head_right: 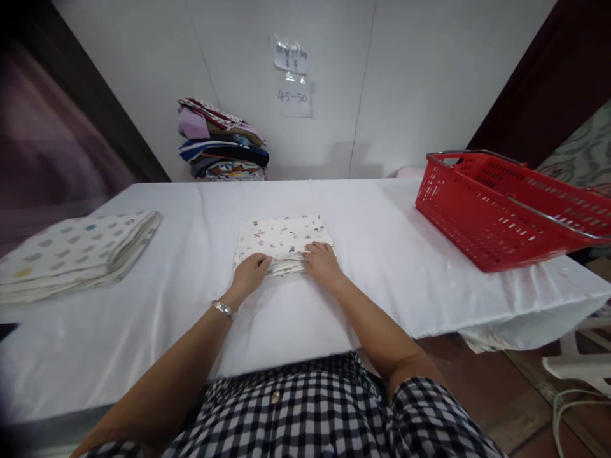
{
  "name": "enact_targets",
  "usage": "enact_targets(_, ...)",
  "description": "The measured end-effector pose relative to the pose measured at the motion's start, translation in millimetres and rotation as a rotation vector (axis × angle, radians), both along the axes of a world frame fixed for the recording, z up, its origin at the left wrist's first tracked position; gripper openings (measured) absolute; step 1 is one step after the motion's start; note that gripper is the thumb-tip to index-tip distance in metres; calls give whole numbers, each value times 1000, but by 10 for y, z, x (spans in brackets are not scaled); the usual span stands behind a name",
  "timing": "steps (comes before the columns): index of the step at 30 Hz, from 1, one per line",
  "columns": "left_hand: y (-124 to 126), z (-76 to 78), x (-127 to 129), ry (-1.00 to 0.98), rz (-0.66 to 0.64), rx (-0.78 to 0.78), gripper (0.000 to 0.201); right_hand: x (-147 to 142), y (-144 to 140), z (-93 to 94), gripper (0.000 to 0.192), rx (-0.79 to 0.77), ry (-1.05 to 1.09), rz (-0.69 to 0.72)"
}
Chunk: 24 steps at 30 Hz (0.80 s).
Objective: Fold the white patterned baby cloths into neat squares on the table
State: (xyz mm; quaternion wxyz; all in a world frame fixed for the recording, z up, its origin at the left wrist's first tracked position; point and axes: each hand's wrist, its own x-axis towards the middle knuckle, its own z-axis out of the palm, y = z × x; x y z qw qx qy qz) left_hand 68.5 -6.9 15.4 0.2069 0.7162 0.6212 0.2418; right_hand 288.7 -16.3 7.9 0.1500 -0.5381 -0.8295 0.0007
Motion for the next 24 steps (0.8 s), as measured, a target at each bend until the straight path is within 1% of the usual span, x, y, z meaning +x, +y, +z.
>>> enact_targets(5, 0, -27, -21, 6, -21, 29, 28, -6, -30, -16, 21, 52, 24, 1)
enact_targets(11, -66, -92, -94, -17, -183, 158, 25, 172, -108, -115, 23, 144, 106, 118)
enact_targets(14, -86, -112, -115, -20, -216, 197, 24, 223, -121, -161, 24, 126, 159, 114)
enact_targets(18, -98, -127, -136, -11, -242, 211, 24, 240, -92, -219, 23, 118, 237, 126)
enact_targets(24, -118, -158, -168, 6, -283, 253, 26, 282, -69, -265, 23, 128, 252, 146)
